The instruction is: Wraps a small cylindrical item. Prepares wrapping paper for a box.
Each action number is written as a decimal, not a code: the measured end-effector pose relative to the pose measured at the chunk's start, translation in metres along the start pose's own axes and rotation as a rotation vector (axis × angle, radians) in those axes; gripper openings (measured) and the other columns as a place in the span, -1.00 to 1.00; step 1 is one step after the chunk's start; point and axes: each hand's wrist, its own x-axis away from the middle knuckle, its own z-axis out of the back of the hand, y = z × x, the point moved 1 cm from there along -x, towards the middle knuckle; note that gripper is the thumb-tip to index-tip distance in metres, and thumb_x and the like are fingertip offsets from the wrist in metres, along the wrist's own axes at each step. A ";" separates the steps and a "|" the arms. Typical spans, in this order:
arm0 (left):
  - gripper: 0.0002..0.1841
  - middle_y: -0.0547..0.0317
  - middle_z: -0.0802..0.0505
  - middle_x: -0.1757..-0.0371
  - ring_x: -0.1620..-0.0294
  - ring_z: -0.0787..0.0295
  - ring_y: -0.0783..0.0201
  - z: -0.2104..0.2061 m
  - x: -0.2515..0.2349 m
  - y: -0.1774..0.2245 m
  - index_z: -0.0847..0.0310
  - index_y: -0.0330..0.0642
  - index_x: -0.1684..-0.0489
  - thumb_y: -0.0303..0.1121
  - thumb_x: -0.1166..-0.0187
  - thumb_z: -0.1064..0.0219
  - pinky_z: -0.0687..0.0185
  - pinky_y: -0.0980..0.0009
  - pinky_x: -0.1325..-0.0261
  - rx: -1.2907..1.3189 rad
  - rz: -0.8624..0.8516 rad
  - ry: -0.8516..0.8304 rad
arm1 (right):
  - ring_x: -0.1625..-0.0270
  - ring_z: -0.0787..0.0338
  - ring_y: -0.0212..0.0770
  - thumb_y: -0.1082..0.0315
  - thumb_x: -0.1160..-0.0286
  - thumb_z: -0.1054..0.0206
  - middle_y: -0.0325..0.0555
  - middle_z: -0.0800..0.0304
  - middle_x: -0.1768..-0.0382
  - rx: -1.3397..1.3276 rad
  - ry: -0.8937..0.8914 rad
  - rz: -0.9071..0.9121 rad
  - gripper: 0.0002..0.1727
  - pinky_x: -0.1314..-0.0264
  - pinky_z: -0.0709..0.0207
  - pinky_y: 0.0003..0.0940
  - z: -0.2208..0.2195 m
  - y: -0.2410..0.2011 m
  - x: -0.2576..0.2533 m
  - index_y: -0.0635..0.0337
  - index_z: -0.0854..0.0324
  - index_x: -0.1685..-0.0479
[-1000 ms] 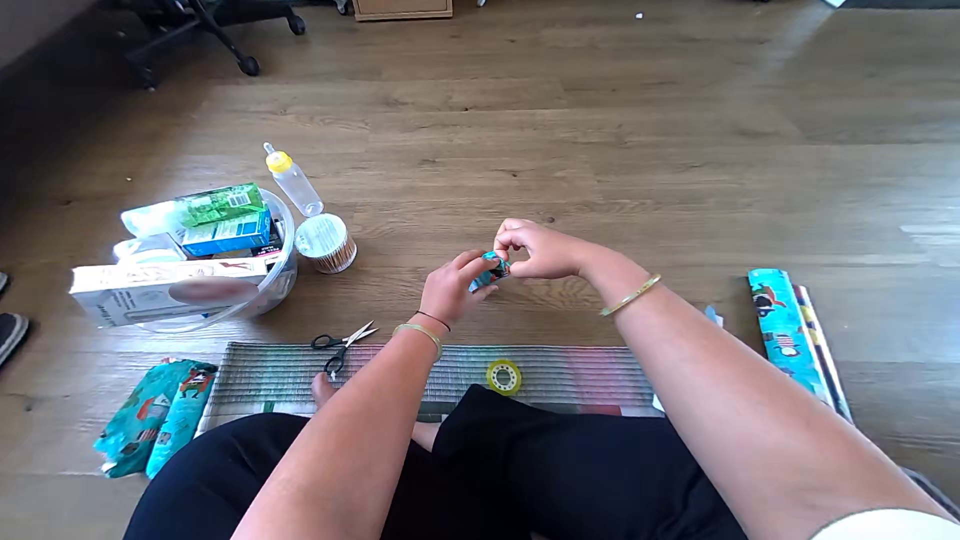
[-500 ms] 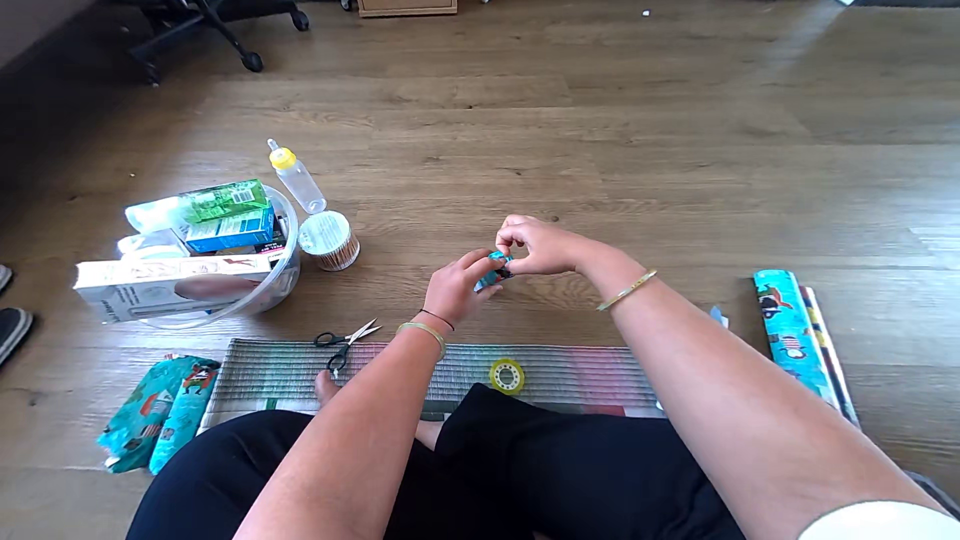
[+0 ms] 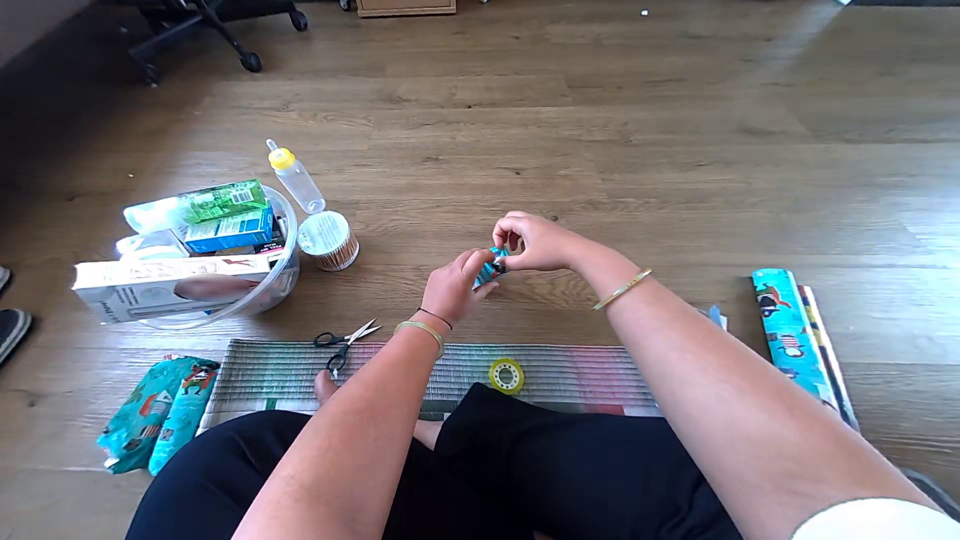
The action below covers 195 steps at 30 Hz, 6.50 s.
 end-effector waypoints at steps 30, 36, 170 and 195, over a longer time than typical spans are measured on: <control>-0.42 -0.18 -0.83 -0.32 -0.18 -0.89 -0.11 -0.001 -0.001 -0.004 -0.68 -0.17 -0.49 -0.38 -0.39 -0.62 -0.82 -0.09 -0.14 0.018 0.010 -0.070 | 0.22 -0.79 -0.28 0.29 -0.37 -0.57 -0.09 -0.84 0.23 -0.008 0.468 0.391 -0.84 0.12 -0.70 -0.34 -0.037 0.025 0.034 0.11 -0.95 0.16; -0.42 -0.22 -0.83 -0.32 -0.19 -0.89 -0.13 0.002 -0.002 -0.006 -0.68 -0.18 -0.49 -0.38 -0.41 -0.61 -0.80 -0.11 -0.15 0.047 0.012 -0.093 | 0.15 -0.80 -0.16 0.21 -0.39 -0.55 -0.09 -0.84 0.28 0.111 0.588 0.452 -0.84 0.05 -0.67 -0.21 -0.050 0.035 0.034 0.03 -0.98 0.20; -0.80 -0.02 -0.85 -0.28 -0.23 -0.81 0.22 -0.008 0.020 0.043 -0.79 -0.37 0.10 -0.52 -0.62 -0.21 -0.70 0.26 -0.31 0.989 0.754 0.302 | 0.02 -0.92 0.20 0.49 -0.41 -0.52 0.15 -0.90 0.02 0.137 0.829 -0.020 -0.71 0.04 -0.77 0.17 -0.100 -0.024 0.068 0.35 -0.72 -0.09; -0.54 -0.29 -0.67 -0.48 -0.36 -0.78 0.03 0.015 -0.006 0.032 -0.65 -0.45 -0.38 -0.58 -0.48 -0.52 -0.75 0.23 -0.41 0.458 0.381 -0.091 | -0.08 -0.90 0.20 0.66 -0.23 -0.56 0.28 -0.72 -0.29 0.015 0.775 0.137 -0.44 -0.07 -0.80 0.09 -0.085 -0.010 0.062 0.40 -0.55 -0.32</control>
